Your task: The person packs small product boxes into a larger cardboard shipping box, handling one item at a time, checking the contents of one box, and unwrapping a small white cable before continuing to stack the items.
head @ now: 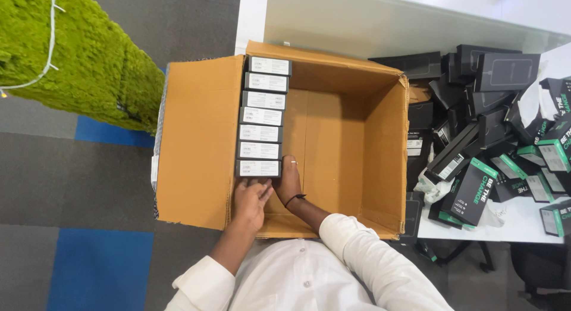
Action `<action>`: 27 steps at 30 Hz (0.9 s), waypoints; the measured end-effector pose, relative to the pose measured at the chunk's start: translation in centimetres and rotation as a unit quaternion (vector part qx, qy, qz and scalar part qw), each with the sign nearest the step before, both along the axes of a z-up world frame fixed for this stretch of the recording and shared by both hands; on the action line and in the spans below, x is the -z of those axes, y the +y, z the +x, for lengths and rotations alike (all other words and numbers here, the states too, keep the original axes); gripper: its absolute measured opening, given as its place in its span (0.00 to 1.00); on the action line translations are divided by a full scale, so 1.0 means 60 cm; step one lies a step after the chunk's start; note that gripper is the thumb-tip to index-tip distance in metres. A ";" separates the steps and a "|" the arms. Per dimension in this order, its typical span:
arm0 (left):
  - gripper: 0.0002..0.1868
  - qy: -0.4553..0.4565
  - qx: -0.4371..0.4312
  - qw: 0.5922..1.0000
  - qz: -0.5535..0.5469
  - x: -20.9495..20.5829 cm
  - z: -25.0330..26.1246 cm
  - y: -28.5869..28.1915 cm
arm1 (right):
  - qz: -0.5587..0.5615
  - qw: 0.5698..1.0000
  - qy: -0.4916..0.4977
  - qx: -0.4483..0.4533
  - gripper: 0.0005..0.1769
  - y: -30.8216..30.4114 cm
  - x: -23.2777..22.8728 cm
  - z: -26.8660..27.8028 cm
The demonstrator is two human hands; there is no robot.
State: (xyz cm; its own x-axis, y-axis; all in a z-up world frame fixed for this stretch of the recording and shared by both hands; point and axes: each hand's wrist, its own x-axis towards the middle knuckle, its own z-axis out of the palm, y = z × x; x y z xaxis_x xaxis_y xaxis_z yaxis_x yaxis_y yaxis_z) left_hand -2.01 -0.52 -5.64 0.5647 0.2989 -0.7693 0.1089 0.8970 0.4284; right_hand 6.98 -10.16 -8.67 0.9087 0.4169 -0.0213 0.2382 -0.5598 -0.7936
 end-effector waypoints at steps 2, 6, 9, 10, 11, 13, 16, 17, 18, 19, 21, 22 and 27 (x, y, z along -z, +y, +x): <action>0.40 0.004 0.012 1.000 -0.001 0.012 -0.004 0.002 | -0.001 1.000 0.002 0.005 0.16 0.001 0.005 -0.002; 0.43 0.024 0.035 0.999 0.021 0.052 -0.007 0.002 | -0.021 0.996 0.088 0.015 0.23 0.013 0.017 0.001; 0.40 0.033 0.032 0.998 0.038 0.089 -0.005 -0.002 | -0.005 0.999 0.020 -0.027 0.24 0.012 0.041 -0.001; 0.38 0.037 0.027 0.998 0.042 0.099 -0.004 -0.003 | 0.005 0.998 -0.033 -0.052 0.23 0.012 0.050 -0.001; 0.38 0.042 0.029 0.998 0.046 0.107 -0.005 -0.003 | 0.013 0.999 -0.009 -0.049 0.22 0.011 0.059 0.001; 0.36 0.052 0.032 0.997 0.053 0.116 -0.005 -0.007 | 0.028 0.998 0.039 -0.045 0.21 0.009 0.072 0.007; 0.37 0.056 0.028 0.997 0.045 0.119 -0.005 -0.008 | 0.037 0.997 0.007 -0.063 0.19 0.008 0.083 0.012; 0.36 0.056 0.031 0.997 0.047 0.118 -0.006 -0.008 | 0.028 0.997 0.041 -0.054 0.19 0.007 0.085 0.013; 0.36 0.056 0.033 0.997 0.050 0.116 -0.007 -0.008 | 0.018 0.996 0.073 -0.046 0.19 0.005 0.087 0.014; 0.35 0.055 0.036 0.996 0.052 0.113 -0.008 -0.009 | 0.009 0.994 0.106 -0.037 0.19 0.002 0.088 0.017; 0.37 0.060 0.037 0.996 0.049 0.101 -0.006 -0.007 | 0.009 0.994 0.092 -0.063 0.21 -0.006 0.089 0.027; 0.38 0.061 0.039 0.996 0.047 0.095 -0.005 -0.006 | 0.010 0.994 0.085 -0.074 0.22 -0.011 0.090 0.032; 0.45 0.072 0.053 0.996 0.020 0.071 -0.005 -0.006 | -0.058 0.971 0.227 -0.051 0.40 -0.043 0.106 0.070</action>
State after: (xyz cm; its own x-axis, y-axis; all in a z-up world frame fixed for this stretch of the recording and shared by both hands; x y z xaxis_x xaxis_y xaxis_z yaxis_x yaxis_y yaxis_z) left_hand -2.29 -0.86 -9.88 0.4797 0.2764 -0.8327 0.2645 0.8594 0.4376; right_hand 11.17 -12.74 -15.04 0.7491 0.4748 -0.4620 -0.0630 -0.6431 -0.7632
